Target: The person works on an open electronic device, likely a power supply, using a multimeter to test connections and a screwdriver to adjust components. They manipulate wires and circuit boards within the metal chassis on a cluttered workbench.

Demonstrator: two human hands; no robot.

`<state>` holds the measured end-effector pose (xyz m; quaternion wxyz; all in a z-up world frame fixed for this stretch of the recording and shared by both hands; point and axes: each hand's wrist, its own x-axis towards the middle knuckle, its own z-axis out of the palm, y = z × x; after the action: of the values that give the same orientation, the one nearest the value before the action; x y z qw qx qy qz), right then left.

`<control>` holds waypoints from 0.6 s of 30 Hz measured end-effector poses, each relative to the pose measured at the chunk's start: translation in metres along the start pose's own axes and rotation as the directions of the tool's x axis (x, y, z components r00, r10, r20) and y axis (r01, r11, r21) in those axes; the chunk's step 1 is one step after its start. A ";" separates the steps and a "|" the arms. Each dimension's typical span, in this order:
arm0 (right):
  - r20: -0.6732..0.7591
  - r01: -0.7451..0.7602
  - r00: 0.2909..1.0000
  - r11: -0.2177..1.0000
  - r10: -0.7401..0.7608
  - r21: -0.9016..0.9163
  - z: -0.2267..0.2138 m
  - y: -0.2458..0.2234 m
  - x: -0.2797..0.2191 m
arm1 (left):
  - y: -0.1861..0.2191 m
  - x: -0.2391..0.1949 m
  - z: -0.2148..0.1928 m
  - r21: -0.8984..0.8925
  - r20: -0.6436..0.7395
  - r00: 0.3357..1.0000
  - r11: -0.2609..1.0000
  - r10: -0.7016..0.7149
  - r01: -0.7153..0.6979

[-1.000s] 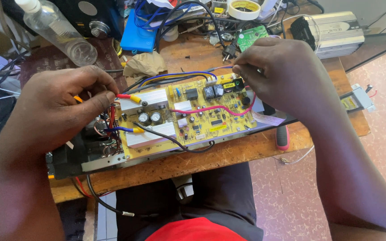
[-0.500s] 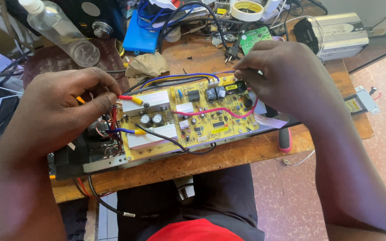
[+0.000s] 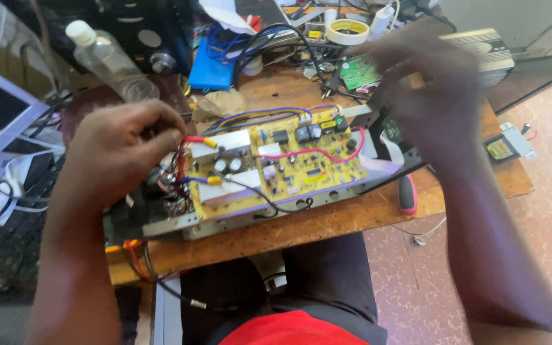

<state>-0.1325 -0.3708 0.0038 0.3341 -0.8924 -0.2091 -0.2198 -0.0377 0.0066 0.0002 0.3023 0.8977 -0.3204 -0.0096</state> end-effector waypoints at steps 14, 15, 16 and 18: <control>-0.574 -0.539 0.652 0.835 0.496 0.110 0.065 -0.046 -0.129 | 0.017 -0.101 0.067 -0.828 -0.365 0.866 0.543 -0.341 -0.135; -0.586 -0.546 0.642 0.831 0.494 0.104 0.065 -0.032 -0.132 | 0.024 -0.104 0.068 -0.832 -0.358 0.874 0.537 -0.328 -0.140; -0.554 -0.500 0.686 0.859 0.471 0.112 0.067 -0.016 -0.135 | 0.031 -0.106 0.067 -0.735 -0.392 0.865 0.672 -0.314 -0.090; -0.536 -0.457 0.717 0.881 0.446 0.122 0.082 0.012 -0.140 | 0.029 -0.108 0.073 -0.614 -0.421 0.864 0.788 -0.277 -0.047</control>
<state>-0.2203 -0.3545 -0.1325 0.4143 -0.8180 0.1215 -0.3801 -0.1557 0.0120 -0.0627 0.6428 0.7438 -0.1556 0.0971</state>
